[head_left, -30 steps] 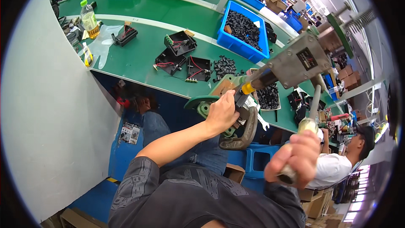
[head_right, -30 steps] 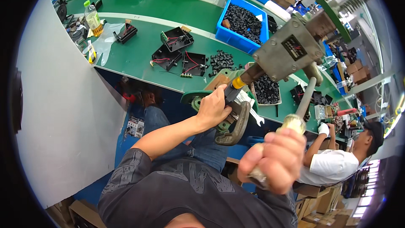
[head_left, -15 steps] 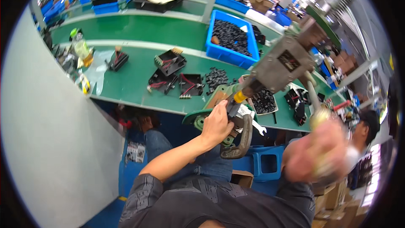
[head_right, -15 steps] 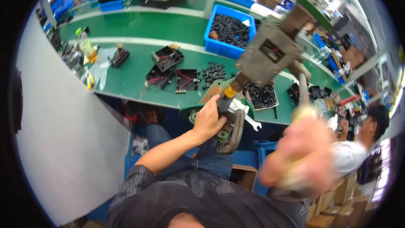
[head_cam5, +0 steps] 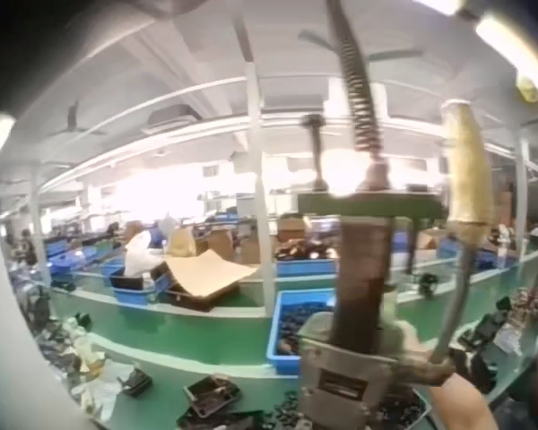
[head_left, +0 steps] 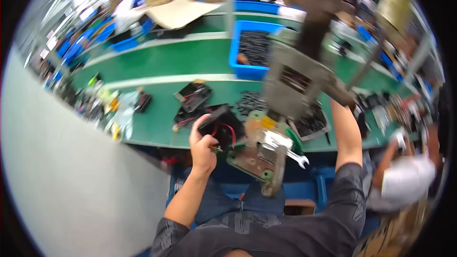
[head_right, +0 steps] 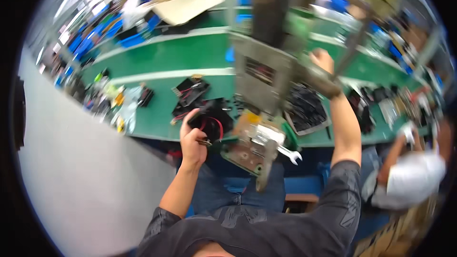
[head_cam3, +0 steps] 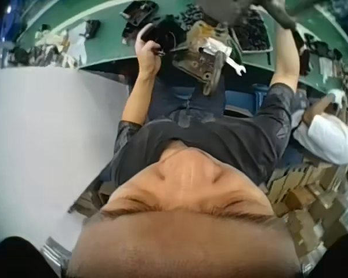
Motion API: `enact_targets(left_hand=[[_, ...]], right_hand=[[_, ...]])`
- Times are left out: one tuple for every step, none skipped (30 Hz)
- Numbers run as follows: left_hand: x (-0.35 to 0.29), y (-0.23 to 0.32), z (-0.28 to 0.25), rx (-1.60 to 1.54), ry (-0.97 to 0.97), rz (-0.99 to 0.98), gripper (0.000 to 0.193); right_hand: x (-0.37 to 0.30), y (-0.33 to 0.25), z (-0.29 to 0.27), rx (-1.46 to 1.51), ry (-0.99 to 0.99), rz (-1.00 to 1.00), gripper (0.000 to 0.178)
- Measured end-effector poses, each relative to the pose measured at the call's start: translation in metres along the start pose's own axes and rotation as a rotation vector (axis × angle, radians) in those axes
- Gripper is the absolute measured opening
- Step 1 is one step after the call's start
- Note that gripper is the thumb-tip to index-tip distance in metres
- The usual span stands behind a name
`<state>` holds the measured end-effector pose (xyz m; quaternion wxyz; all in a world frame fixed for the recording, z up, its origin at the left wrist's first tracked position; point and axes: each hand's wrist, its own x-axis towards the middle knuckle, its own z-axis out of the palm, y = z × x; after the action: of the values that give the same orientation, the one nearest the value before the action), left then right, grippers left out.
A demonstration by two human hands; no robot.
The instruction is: Assembling small electronic components using a manual press machine on a factory production line.
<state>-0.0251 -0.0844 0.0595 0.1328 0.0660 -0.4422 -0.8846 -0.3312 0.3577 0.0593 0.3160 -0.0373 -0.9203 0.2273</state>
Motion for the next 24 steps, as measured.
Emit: enact_targets(left_hand=[[0.004,-0.001,-0.009,-0.018,-0.050,-0.029,0.071],[0.003,0.004,-0.018,-0.046,-0.076,-0.072,0.074],[0.001,0.011,-0.026,-0.054,-0.096,-0.083,0.075],[-0.004,0.016,-0.033,-0.063,-0.121,-0.096,0.077],[-0.006,0.016,-0.038,-0.079,-0.073,-0.101,0.079],[-0.005,0.016,-0.040,-0.081,-0.044,-0.079,0.079],[-0.006,0.017,-0.040,-0.097,-0.097,-0.094,0.079],[-0.007,0.018,-0.040,-0.111,-0.152,-0.110,0.079],[-0.008,0.023,-0.038,-0.084,-0.174,-0.105,0.078],[-0.008,0.023,-0.040,-0.083,-0.158,-0.101,0.078],[-0.007,0.022,-0.040,-0.056,-0.176,-0.092,0.078],[-0.006,0.021,-0.040,-0.030,-0.200,-0.085,0.077],[-0.003,0.020,-0.039,-0.030,-0.205,-0.093,0.077],[0.000,0.019,-0.038,-0.030,-0.199,-0.101,0.077],[0.004,0.018,-0.035,-0.029,-0.197,-0.109,0.077],[0.008,0.019,-0.034,-0.035,-0.217,-0.120,0.077],[0.016,0.016,-0.030,-0.045,-0.189,-0.107,0.077],[0.024,0.014,-0.027,-0.054,-0.162,-0.094,0.078],[0.030,0.014,-0.026,-0.070,-0.168,-0.094,0.079],[0.034,0.014,-0.024,-0.075,-0.194,-0.104,0.079],[0.037,0.014,-0.023,-0.130,-0.236,-0.127,0.079],[0.038,0.015,-0.024,-0.183,-0.269,-0.148,0.079],[0.037,0.015,-0.026,-0.189,-0.309,-0.145,0.080],[0.035,0.013,-0.026,-0.191,-0.316,-0.154,0.080]], right_hand=[[-0.015,0.026,0.021,-0.114,-0.098,0.033,0.039],[-0.028,0.045,0.040,-0.193,-0.173,0.059,0.038],[-0.036,0.053,0.055,-0.243,-0.230,0.078,0.037],[-0.040,0.059,0.071,-0.266,-0.274,0.090,0.036],[-0.039,0.062,0.073,-0.289,-0.299,0.101,0.035],[-0.040,0.071,0.072,-0.309,-0.312,0.117,0.033],[-0.039,0.079,0.072,-0.318,-0.320,0.121,0.032],[-0.039,0.083,0.073,-0.323,-0.324,0.126,0.031],[-0.037,0.086,0.076,-0.323,-0.328,0.124,0.030],[-0.035,0.088,0.077,-0.313,-0.327,0.115,0.030],[-0.033,0.092,0.076,-0.294,-0.317,0.106,0.029],[-0.029,0.096,0.074,-0.280,-0.307,0.093,0.028],[-0.025,0.097,0.068,-0.257,-0.290,0.078,0.027],[-0.024,0.099,0.061,-0.235,-0.270,0.063,0.027],[-0.022,0.100,0.054,-0.202,-0.240,0.040,0.026],[-0.020,0.099,0.042,-0.173,-0.210,0.011,0.026],[-0.019,0.097,0.036,-0.127,-0.173,-0.023,0.026],[-0.020,0.096,0.027,-0.074,-0.144,-0.065,0.026],[-0.022,0.095,0.014,-0.052,-0.111,-0.097,0.026],[-0.024,0.094,0.002,-0.015,-0.072,-0.132,0.026],[-0.028,0.094,-0.011,0.022,-0.032,-0.167,0.026],[-0.033,0.088,-0.025,0.059,0.000,-0.205,0.026],[-0.041,0.078,-0.037,0.095,0.031,-0.246,0.027],[-0.053,0.071,-0.052,0.116,0.054,-0.273,0.027]])
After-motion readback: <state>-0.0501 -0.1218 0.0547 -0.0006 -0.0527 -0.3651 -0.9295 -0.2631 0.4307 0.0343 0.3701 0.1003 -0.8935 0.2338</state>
